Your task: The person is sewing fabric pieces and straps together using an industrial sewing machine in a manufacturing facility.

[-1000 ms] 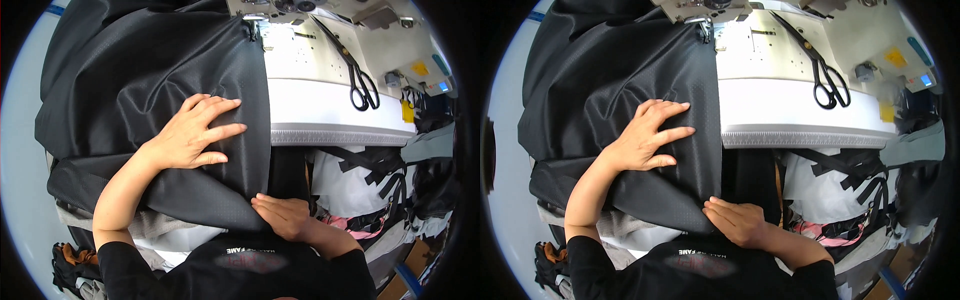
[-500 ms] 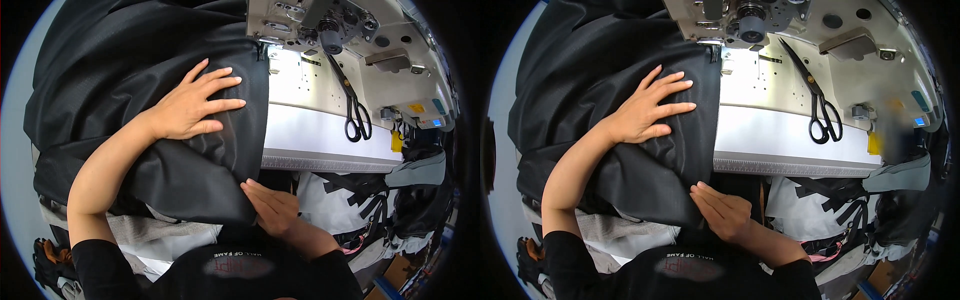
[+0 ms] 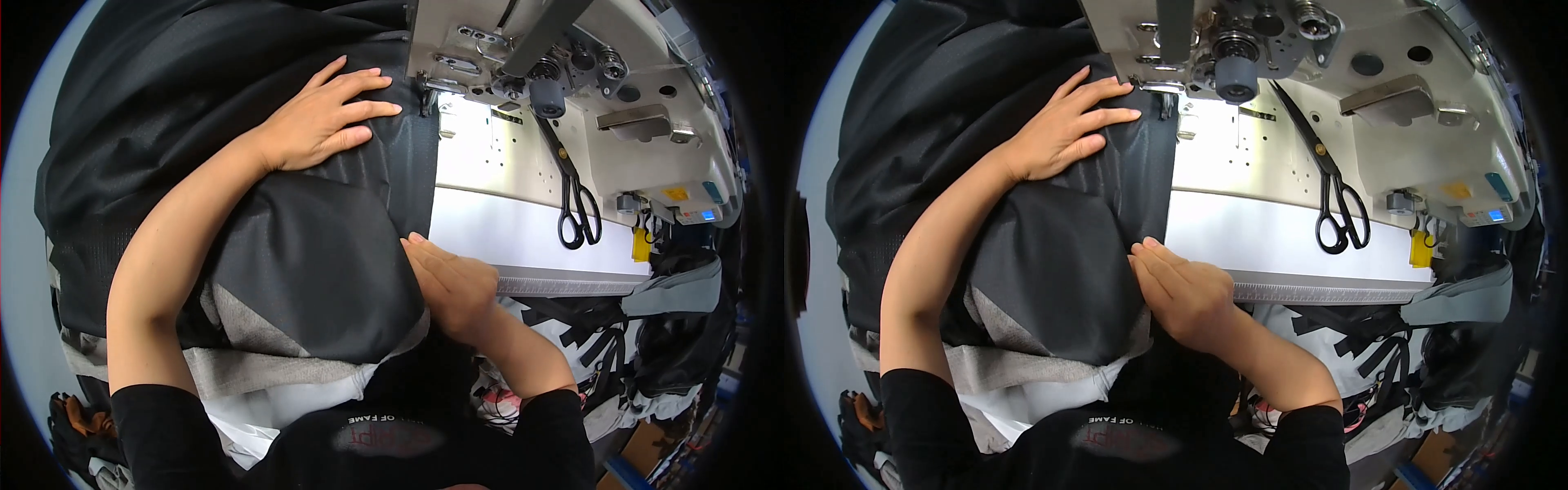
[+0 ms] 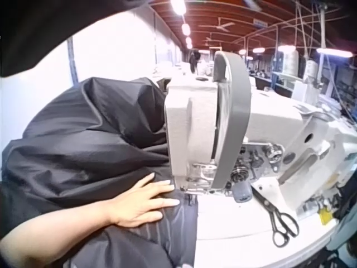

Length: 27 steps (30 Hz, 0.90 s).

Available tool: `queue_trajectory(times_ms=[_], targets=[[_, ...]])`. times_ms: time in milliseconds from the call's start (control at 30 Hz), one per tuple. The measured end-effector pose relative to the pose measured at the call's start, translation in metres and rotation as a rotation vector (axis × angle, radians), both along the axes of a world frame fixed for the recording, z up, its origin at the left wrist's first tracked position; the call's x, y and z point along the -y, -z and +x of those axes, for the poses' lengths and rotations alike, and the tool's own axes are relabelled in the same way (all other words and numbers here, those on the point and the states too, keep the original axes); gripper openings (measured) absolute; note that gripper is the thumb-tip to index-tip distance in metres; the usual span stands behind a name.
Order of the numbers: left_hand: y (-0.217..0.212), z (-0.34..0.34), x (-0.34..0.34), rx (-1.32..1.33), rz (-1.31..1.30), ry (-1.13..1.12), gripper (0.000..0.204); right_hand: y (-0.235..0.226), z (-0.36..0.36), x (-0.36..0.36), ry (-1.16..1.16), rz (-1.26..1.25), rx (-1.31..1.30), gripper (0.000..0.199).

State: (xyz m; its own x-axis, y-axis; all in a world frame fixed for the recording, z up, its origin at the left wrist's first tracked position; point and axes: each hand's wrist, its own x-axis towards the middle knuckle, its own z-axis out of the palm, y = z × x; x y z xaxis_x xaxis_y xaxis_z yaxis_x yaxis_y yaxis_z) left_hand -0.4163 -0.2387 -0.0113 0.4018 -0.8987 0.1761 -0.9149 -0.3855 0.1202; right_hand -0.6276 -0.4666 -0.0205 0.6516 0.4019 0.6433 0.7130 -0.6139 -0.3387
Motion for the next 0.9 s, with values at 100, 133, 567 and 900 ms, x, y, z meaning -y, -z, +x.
queue_trajectory(times_ms=[100, 133, 567, 900], targets=[[0.004, 0.018, 0.002, 0.003, -0.047, -0.005, 0.045, -0.003, 0.017, 0.004, 0.007, -0.050, 0.031, 0.017], [0.005, 0.025, 0.002, 0.011, -0.062, -0.017, 0.043, -0.004, 0.023, 0.004, 0.016, -0.062, 0.055, 0.019], [0.013, 0.110, 0.020, 0.031, -0.127, -0.009, 0.047, -0.002, 0.086, 0.020, 0.084, -0.122, -0.073, 0.032], [-0.065, 0.022, 0.075, 0.365, 0.753, -0.442, 0.028, 0.008, 0.092, 0.023, 0.142, 0.084, -0.176, 0.027]])
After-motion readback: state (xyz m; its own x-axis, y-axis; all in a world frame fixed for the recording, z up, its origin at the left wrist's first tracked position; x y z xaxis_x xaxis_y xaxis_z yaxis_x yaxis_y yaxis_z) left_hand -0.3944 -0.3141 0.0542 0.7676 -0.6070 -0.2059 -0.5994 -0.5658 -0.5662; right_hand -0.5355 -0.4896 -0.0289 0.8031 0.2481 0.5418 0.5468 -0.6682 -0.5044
